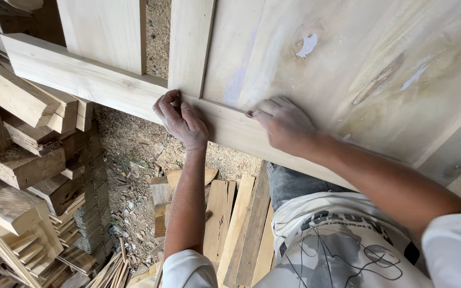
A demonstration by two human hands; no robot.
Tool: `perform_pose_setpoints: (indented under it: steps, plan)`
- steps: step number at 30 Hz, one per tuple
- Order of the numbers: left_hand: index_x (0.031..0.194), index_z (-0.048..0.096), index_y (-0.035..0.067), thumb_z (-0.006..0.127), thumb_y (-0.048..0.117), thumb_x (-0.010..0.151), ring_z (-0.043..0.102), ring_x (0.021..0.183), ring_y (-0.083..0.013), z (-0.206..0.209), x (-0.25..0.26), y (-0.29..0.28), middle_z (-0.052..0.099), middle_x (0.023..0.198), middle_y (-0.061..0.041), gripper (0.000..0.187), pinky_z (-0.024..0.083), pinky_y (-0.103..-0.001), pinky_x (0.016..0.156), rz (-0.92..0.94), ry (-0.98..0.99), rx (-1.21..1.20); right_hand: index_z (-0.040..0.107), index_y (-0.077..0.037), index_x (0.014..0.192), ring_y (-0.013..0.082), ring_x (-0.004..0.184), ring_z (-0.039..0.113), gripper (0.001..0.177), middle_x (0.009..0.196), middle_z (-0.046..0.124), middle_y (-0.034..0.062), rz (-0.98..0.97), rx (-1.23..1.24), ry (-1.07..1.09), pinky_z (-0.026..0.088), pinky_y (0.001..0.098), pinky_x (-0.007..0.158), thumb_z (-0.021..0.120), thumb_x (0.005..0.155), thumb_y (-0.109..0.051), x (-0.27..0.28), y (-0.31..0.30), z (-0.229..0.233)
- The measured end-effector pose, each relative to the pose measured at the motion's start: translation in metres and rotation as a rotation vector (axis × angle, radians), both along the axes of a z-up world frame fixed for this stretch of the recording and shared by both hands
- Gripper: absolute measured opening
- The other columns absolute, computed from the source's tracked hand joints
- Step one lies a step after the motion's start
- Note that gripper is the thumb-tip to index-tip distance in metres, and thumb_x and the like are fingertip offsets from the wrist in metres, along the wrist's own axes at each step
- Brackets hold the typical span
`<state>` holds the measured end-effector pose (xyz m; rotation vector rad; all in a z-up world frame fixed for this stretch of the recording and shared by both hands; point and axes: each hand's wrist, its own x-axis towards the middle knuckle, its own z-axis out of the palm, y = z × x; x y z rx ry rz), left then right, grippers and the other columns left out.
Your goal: The person sands the surface and edges of a wooden frame using a piece of sandpaper held by hand.
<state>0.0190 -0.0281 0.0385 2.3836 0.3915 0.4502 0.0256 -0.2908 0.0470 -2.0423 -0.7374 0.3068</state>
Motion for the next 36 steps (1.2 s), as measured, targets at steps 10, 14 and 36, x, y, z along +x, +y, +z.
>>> perform_pose_setpoints:
  steps: [10, 14, 36]
  plan:
    - [0.121, 0.059, -0.002, 0.045, 0.015, 0.093, 0.058, 0.102, -0.0241, -0.002, -0.004, 0.0, 0.051, 0.123, -0.015, 0.036, 0.053, -0.037, 0.091, 0.003, 0.043, -0.004, 0.07, 0.002, 0.11, 0.0345, 0.099, 0.064, 0.029, 0.101, 0.067, 0.0162, -0.042, -0.153, 0.183, 0.051, 0.0473, 0.092, 0.059, 0.083, 0.003, -0.035, -0.095, 0.018]
    - [0.122, 0.058, -0.002, 0.045, 0.016, 0.093, 0.059, 0.108, -0.0244, -0.001, -0.007, 0.0, 0.051, 0.124, -0.014, 0.036, 0.055, -0.04, 0.096, -0.011, 0.017, 0.019, 0.07, 0.003, 0.108, 0.0367, 0.105, 0.063, 0.031, 0.108, 0.067, 0.0178, -0.064, 0.148, 0.012, 0.05, 0.0465, 0.093, 0.056, 0.081, 0.005, 0.006, 0.02, -0.007]
    - [0.12, 0.058, -0.001, 0.046, 0.016, 0.095, 0.056, 0.105, -0.0236, -0.001, -0.004, -0.001, 0.05, 0.122, -0.014, 0.033, 0.052, -0.041, 0.094, -0.005, 0.051, 0.072, 0.071, 0.001, 0.115, 0.0341, 0.105, 0.064, 0.035, 0.108, 0.068, 0.0147, -0.102, 0.001, 0.087, 0.051, 0.0448, 0.094, 0.059, 0.083, 0.008, -0.029, -0.056, 0.008]
